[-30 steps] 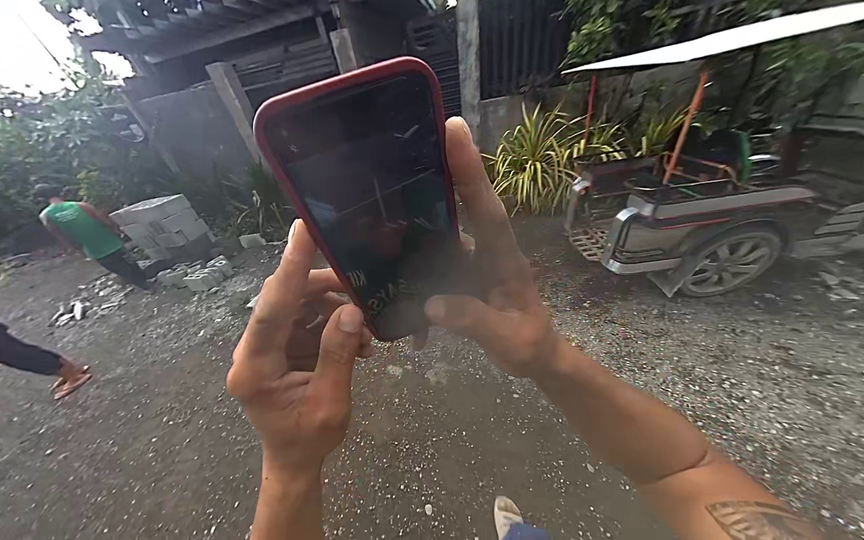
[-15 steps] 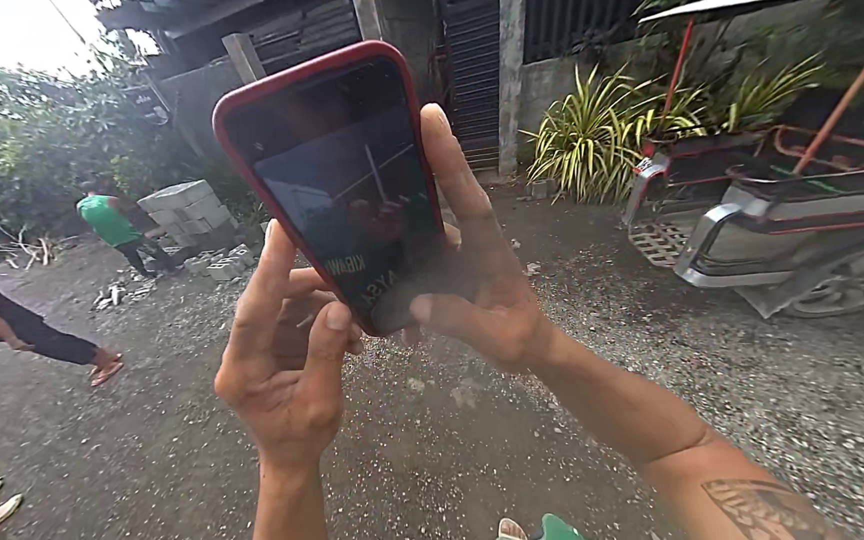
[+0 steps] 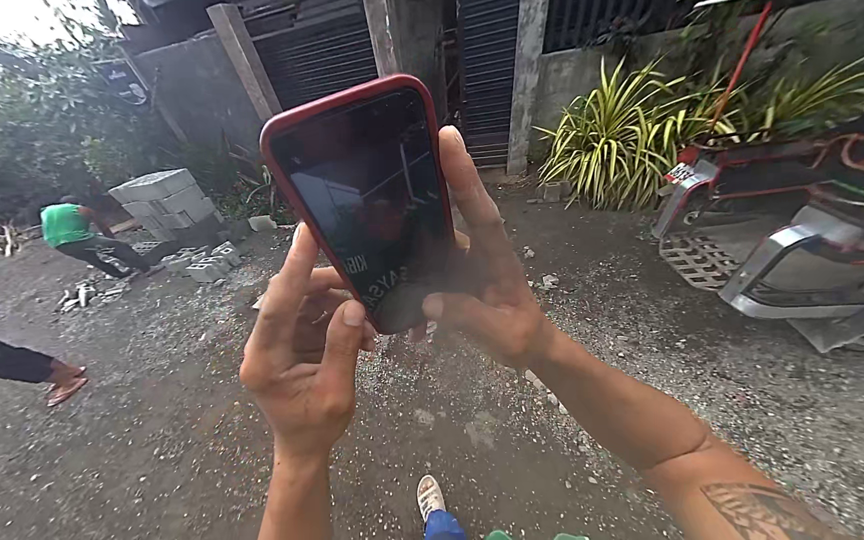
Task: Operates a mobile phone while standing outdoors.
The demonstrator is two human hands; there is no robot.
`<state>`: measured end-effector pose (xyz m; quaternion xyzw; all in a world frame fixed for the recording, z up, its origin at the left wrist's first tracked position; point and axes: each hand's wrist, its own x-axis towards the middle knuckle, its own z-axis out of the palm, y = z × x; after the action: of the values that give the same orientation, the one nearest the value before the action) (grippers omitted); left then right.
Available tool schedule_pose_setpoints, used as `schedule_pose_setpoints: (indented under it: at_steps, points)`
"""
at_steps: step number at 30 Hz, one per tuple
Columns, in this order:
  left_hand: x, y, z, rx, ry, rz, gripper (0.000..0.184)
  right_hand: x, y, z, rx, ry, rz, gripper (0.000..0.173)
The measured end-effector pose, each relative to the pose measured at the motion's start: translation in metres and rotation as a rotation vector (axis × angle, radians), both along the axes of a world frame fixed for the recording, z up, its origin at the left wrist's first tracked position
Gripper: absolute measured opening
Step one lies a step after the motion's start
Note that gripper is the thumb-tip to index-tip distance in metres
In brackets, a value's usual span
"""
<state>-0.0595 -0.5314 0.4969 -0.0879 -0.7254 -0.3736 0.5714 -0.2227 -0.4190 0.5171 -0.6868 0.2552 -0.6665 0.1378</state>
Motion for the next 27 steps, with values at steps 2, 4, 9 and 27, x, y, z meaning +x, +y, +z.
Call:
schedule_pose_setpoints:
  at_steps: [2, 4, 9, 27]
  points:
    - [-0.016, -0.042, -0.005, -0.007, -0.016, -0.032, 0.055, -0.012, -0.037, -0.009, 0.002, -0.044, -0.019, 0.099]
    - [-0.032, -0.084, -0.004, -0.017, -0.023, -0.068, 0.054, -0.026, -0.075, -0.012, 0.000, -0.050, -0.050, 0.097]
    - [-0.069, -0.180, 0.000, -0.010, -0.031, -0.154, 0.052, -0.056, -0.161, -0.015, 0.048, -0.125, -0.060, 0.090]
    - [-0.335, -0.394, -0.060, 0.060, -0.094, -0.344, 0.054, -0.289, -0.348, -0.073, 0.184, -0.350, -0.391, 0.046]
